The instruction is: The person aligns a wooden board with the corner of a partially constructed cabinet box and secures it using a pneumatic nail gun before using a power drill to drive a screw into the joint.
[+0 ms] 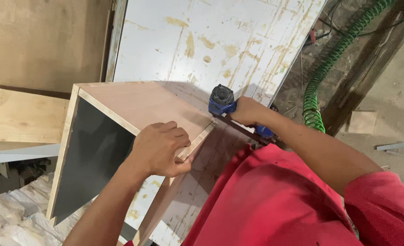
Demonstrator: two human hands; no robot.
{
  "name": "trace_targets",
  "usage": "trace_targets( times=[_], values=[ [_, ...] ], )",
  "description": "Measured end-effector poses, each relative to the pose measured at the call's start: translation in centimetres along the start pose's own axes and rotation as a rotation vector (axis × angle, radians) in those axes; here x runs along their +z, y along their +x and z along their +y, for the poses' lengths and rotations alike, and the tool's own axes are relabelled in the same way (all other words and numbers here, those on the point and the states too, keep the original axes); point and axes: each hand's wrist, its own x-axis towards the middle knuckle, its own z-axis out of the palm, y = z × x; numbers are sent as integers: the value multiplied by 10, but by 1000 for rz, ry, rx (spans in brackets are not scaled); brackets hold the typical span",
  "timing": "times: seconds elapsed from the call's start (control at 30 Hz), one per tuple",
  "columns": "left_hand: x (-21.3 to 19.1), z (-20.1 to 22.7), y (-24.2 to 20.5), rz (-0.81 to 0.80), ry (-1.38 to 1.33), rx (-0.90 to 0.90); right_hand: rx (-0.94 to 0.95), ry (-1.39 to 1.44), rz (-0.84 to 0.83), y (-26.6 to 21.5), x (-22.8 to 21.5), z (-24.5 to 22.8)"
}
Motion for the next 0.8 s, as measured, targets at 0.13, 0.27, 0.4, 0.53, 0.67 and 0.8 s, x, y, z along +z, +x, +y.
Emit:
trace_targets(
  times=[0.13,0.27,0.4,0.53,0.67,0.8],
  values=[
    [1,-1,-1,8,-6,-18,-16,6,-22,22,22,24],
    [-1,2,0,-21,11,-38,-7,29,-14,14,16,19],
    [-3,2,4,-39,-5,-45,2,132,23,0,6,12],
    [3,1,2,-28,17,-48,6,163,-8,-1,22,14],
    [3,2,1,-62,45,-71,28,86,14,-20,10,1],
    [-2,3,5,-95,32,-67,19,258,73,-16,8,7]
  ],
)
